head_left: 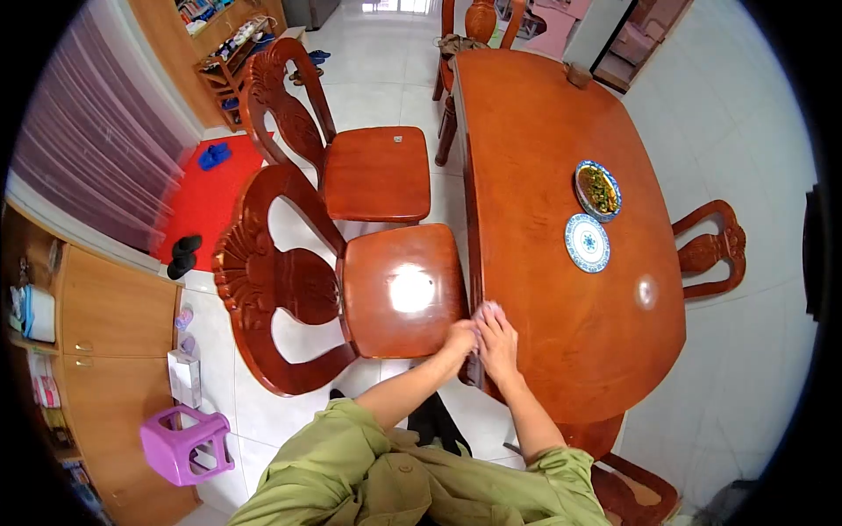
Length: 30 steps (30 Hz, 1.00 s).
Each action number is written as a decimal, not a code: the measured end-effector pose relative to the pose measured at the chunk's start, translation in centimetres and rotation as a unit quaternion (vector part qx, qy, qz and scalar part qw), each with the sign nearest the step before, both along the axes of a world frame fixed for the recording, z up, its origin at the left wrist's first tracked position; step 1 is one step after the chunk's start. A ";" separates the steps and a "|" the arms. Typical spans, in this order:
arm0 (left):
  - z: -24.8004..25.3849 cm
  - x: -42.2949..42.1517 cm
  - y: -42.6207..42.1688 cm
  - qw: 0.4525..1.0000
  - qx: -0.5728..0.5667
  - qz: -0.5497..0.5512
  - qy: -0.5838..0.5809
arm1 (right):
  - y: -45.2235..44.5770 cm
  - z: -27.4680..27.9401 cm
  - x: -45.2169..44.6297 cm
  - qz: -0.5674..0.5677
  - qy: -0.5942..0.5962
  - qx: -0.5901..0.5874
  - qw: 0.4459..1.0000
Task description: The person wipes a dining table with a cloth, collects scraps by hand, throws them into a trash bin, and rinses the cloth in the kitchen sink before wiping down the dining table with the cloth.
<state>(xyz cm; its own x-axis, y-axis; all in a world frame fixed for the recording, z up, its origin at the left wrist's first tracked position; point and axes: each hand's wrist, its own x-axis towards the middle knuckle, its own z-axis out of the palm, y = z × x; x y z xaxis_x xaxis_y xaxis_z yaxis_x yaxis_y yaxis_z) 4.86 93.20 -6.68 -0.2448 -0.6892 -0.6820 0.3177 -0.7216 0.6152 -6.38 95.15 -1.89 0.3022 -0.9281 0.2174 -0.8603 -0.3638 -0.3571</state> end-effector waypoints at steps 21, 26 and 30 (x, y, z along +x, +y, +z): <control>27.2 43.6 -7.8 0.956 -0.262 -0.089 0.098 | -7.7 22.1 37.0 0.116 -0.411 0.124 0.896; 27.8 49.2 -16.2 0.953 -0.261 -0.111 0.109 | -15.5 23.6 41.5 0.149 -0.325 0.091 0.930; 30.3 53.9 -24.8 0.943 -0.284 -0.156 0.081 | -24.1 22.7 46.2 0.126 -0.325 0.045 0.936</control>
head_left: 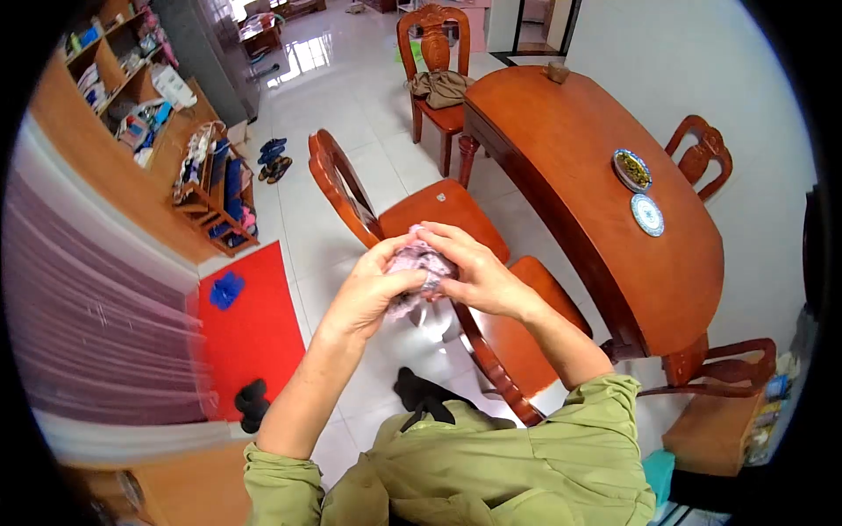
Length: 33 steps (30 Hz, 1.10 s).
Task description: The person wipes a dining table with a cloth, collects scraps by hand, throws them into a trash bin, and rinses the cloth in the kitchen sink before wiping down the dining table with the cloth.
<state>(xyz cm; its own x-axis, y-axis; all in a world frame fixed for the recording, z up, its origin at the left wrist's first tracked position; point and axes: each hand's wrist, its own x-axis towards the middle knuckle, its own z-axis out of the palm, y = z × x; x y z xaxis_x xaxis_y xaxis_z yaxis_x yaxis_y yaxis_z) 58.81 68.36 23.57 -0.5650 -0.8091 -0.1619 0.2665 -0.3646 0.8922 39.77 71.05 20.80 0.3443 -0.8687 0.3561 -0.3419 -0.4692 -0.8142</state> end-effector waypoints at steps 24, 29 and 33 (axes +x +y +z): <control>-1.1 18.2 -54.7 0.979 -0.029 -0.183 -0.080 | -46.8 1.9 18.8 -0.180 0.034 0.071 0.980; -3.9 13.7 -62.4 0.944 -0.023 -0.316 -0.092 | -51.6 -0.4 15.6 -0.240 0.081 0.063 0.965; -4.8 8.7 -67.7 0.926 -0.034 -0.358 -0.113 | -56.2 -2.6 12.0 -0.295 -0.099 0.240 0.919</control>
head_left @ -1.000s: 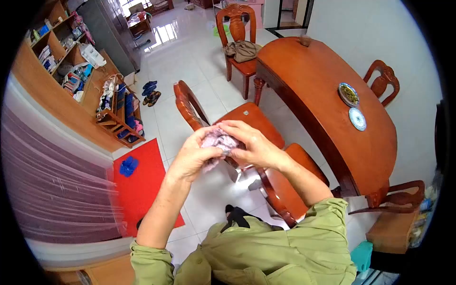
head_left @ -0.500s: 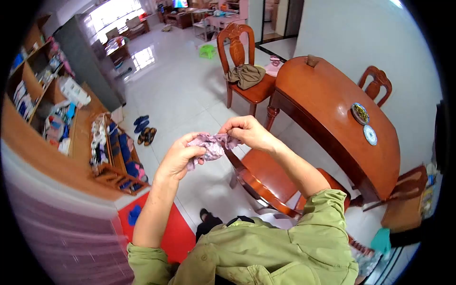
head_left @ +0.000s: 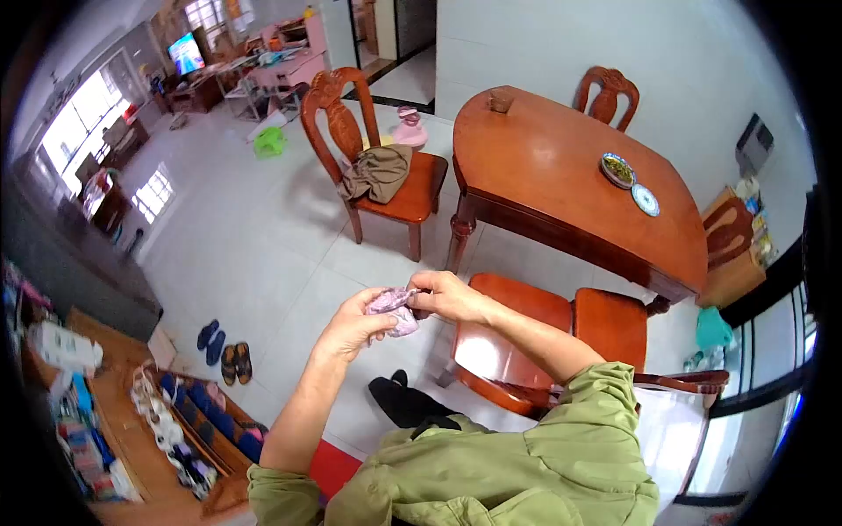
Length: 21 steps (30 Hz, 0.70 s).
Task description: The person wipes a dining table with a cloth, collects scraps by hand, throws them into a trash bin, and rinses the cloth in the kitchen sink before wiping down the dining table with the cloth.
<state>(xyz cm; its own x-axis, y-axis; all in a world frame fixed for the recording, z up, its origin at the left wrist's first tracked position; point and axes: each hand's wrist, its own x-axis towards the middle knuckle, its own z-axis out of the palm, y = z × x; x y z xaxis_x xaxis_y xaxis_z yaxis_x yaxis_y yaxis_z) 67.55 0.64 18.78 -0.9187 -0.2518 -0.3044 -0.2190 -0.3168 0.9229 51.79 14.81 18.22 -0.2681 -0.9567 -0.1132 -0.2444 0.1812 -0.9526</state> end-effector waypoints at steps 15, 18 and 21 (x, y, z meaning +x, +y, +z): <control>-6.2 -26.8 -9.3 0.980 -0.004 -0.168 -0.110 | -4.6 -8.5 -17.6 -0.411 -0.082 -0.055 0.906; -7.4 -33.9 -8.9 0.977 -0.132 -0.169 -0.018 | -4.3 -7.9 -21.9 -0.484 0.020 -0.067 0.872; -6.7 -40.4 -9.2 0.880 -0.402 -0.111 0.228 | -5.0 -5.8 -25.9 -0.544 0.138 -0.120 0.819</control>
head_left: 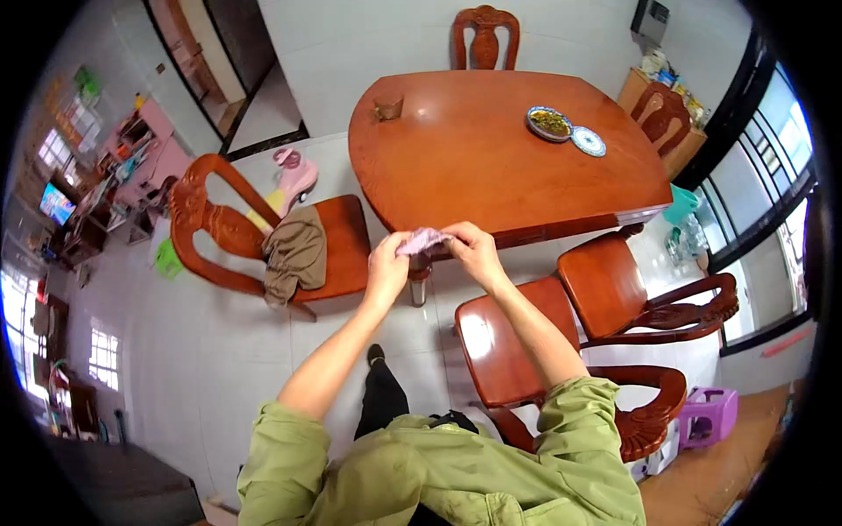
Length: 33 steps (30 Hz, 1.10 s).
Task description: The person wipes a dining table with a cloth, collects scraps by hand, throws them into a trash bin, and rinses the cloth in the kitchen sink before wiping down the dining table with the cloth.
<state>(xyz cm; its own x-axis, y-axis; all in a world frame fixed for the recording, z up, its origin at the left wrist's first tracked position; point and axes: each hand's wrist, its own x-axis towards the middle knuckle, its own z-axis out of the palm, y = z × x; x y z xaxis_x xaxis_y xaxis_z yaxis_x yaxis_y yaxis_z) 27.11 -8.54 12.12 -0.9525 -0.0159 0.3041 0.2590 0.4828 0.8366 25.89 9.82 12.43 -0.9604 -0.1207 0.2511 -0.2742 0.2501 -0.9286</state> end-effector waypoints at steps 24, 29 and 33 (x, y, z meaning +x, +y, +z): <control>-15.0 -36.2 -0.9 0.912 -0.392 -0.115 -0.024 | -4.0 -15.5 -35.0 -0.024 -0.013 0.496 0.868; -15.8 -47.2 3.0 0.906 -0.414 -0.083 -0.027 | -0.1 -15.9 -46.9 -0.007 0.029 0.491 0.871; -15.9 -55.9 6.1 0.893 -0.445 -0.066 -0.037 | 2.2 -16.8 -55.8 -0.036 0.038 0.477 0.877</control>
